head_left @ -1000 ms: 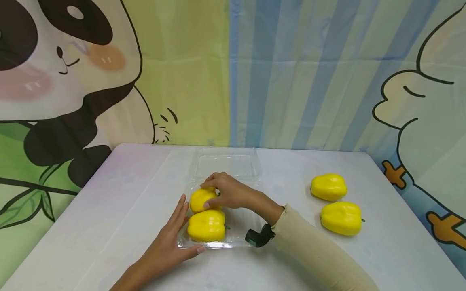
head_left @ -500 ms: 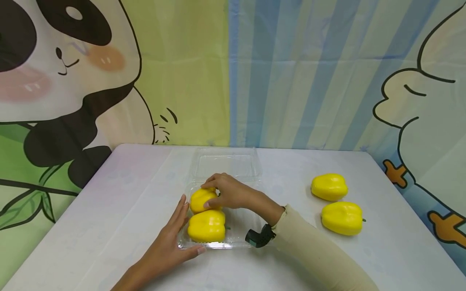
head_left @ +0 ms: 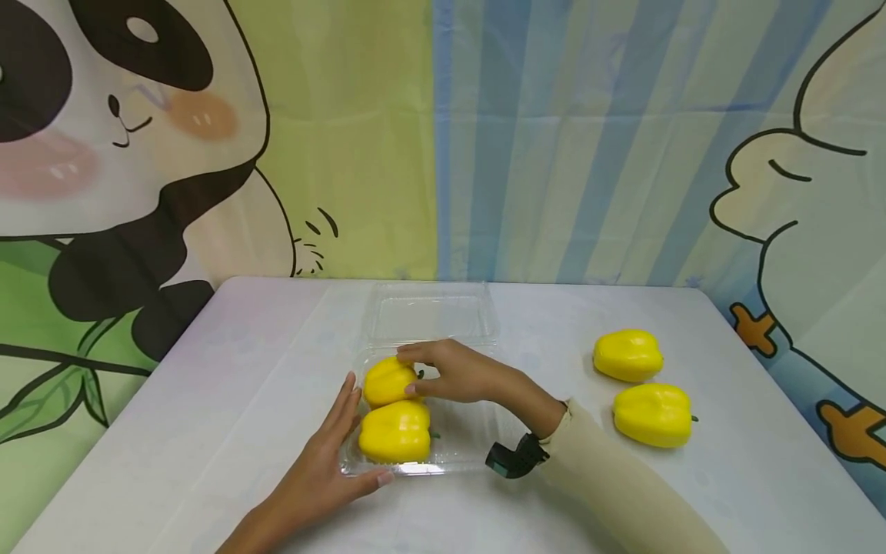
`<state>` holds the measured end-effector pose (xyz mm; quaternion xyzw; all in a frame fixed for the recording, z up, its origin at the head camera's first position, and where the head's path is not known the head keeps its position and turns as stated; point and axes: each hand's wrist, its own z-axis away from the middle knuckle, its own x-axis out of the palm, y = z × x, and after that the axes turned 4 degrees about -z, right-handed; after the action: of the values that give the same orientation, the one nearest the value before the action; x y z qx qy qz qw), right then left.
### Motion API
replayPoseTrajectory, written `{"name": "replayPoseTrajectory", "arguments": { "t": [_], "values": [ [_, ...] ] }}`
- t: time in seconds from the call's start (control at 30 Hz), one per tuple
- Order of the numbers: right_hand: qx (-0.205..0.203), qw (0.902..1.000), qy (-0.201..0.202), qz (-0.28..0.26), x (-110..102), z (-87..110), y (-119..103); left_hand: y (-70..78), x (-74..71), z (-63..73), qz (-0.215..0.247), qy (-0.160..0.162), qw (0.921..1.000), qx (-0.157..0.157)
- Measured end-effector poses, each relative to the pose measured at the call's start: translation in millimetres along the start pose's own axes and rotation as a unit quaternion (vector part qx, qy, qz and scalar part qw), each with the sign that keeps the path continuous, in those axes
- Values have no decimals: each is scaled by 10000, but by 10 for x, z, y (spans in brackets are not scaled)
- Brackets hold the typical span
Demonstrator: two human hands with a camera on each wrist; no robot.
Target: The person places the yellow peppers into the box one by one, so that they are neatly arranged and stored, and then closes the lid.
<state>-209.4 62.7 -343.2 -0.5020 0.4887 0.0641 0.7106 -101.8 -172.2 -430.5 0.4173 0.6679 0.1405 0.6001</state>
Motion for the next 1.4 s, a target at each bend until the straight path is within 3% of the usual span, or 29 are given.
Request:
{"name": "replayPoseTrajectory", "arguments": {
  "t": [0.3,0.57,1.2,1.4],
  "values": [
    [-83,9999,70,-18,-66,147,-1,1,6,11,-103,18,9999,-29],
    [219,9983,330,-437,-112,300,1,16,2,2,-180,31,9998,-33],
    [-422,9915,1118,-521,-163,753,80,29,-10,10,-57,33,9999,-101],
    [-428,9900,1255,-481,-179,876,130,41,-6,7,-116,24,9999,-122]
  ]
}}
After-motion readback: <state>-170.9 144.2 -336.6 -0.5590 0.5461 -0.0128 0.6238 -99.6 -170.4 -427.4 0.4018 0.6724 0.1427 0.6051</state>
